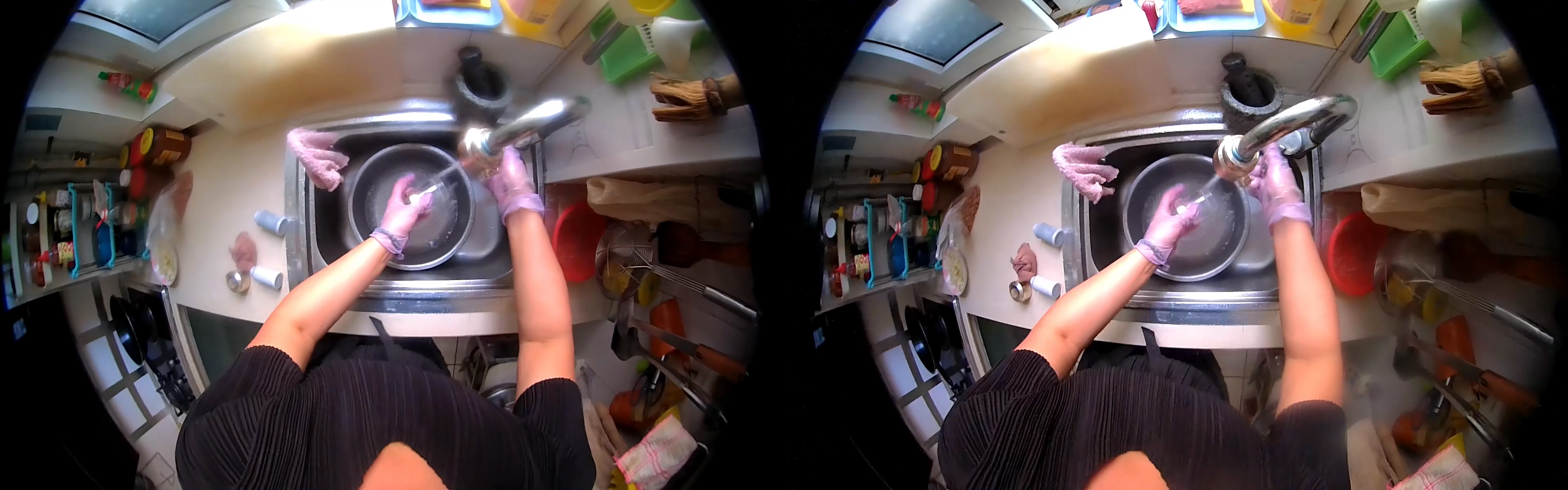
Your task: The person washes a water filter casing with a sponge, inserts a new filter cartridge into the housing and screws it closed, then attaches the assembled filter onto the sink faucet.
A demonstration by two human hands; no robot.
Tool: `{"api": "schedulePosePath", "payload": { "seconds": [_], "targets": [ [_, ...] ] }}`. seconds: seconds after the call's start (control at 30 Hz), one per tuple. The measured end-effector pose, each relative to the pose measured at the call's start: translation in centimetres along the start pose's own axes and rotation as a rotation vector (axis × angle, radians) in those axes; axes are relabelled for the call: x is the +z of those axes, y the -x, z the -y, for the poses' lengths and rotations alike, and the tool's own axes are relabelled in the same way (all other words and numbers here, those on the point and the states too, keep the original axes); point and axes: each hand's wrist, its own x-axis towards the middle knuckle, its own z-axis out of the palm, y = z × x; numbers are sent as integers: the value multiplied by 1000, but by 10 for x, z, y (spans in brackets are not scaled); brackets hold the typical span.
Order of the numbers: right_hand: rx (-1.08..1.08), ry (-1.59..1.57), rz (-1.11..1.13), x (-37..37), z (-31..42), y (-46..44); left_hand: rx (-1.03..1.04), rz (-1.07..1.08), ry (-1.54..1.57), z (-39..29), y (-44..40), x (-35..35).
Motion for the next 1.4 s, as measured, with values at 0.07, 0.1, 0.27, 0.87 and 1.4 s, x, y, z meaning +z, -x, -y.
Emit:
{"api": "schedulePosePath", "payload": {
  "seconds": [0.07,0.1,0.27,0.87,1.4],
  "targets": [
    [8,173,-238,12,-13,-7,238,83,-215,-5,-1,-12],
    [-16,176,-205,12,-13,-7,448,103,-334,-8,0,-17],
    [1,150,-221,29,-13,45,920,171,-664,-48,32,-28],
    [-39,-24,469,88,-30,142,1244,336,-962,-79,77,-39],
    [-230,153,93,82,-36,136,1187,233,-864,-91,84,-55]
  ]
}}
